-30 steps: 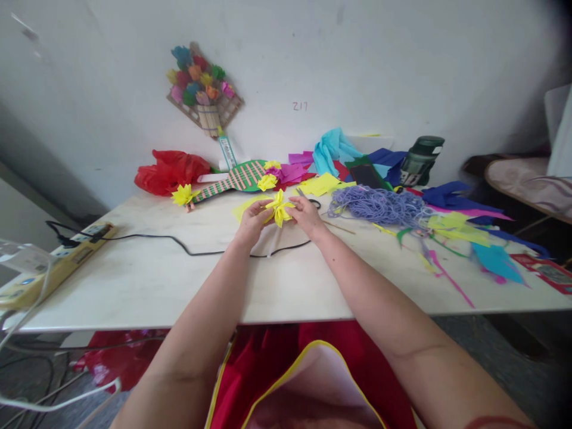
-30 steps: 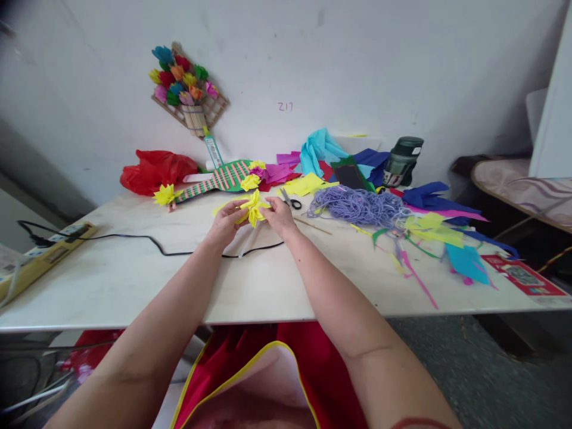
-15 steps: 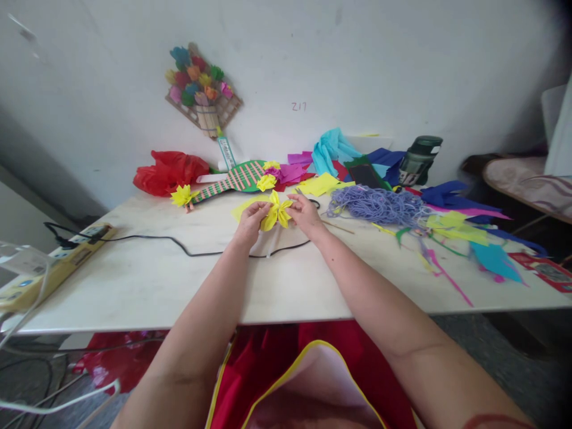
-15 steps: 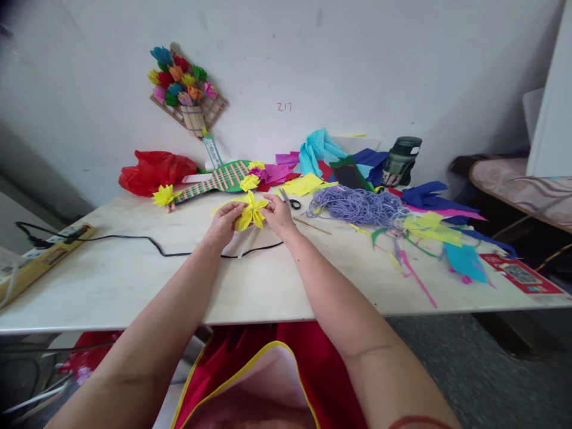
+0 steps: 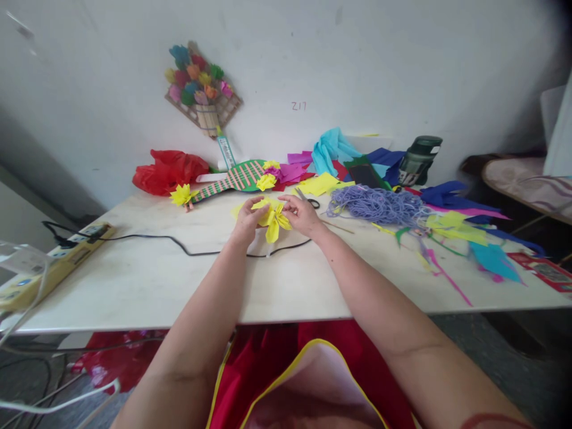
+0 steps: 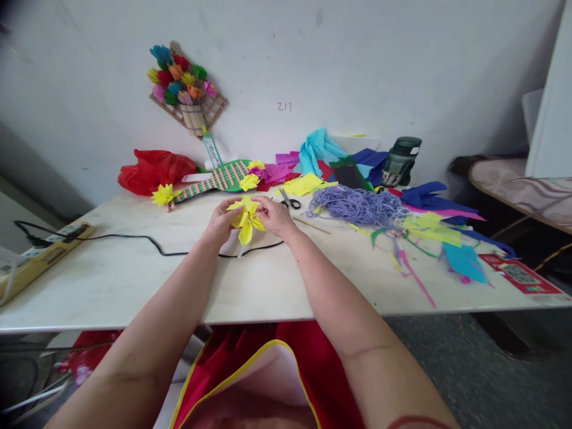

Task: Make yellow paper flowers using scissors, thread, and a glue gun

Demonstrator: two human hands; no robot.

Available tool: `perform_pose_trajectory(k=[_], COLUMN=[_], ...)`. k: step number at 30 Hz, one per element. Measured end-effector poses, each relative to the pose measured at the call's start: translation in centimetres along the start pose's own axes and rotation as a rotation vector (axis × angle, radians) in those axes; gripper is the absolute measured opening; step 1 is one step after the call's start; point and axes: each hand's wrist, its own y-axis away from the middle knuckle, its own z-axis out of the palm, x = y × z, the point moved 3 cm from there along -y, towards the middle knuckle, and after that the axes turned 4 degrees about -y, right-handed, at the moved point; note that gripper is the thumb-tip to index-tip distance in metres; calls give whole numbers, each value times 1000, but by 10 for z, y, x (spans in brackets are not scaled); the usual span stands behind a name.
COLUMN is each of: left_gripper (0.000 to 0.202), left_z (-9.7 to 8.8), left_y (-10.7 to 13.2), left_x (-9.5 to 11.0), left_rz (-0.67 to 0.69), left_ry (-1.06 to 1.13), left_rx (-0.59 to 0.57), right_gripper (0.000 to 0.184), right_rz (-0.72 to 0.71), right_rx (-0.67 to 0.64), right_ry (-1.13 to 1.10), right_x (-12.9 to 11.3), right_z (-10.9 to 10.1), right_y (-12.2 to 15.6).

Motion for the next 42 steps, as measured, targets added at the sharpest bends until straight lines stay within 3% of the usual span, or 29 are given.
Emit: perform_pose_trajectory(k=[6,10,14,18,25,34,42], left_gripper=[53,54,51,48,47,58,48], left_z=[2,2,2,4,1,-2,0], left_y=[0,-2,-3,-3,-4,1,1], left_x=[-1,0,0,-2,-5,6,6], left_rz=[1,79,148,142,90,-19,50], left_ry=[-1,-7,-21,-21,-52,-97,-80], left_rx=[-26,51,131,113,13,0,-83], right_gripper=[35,30,29,27,27,26,7], right_rz=[15,62,183,269,209,126,74], right_rx=[-2,77,112,113,166,89,97], right_ry=[6,-63,-174,-251,-94,50,4], right_x=[1,5,11,18,21,3,3], right_z=[2,2,3,7,4,0,3], right_y=[0,0,-1,-1,-3,-2,-2])
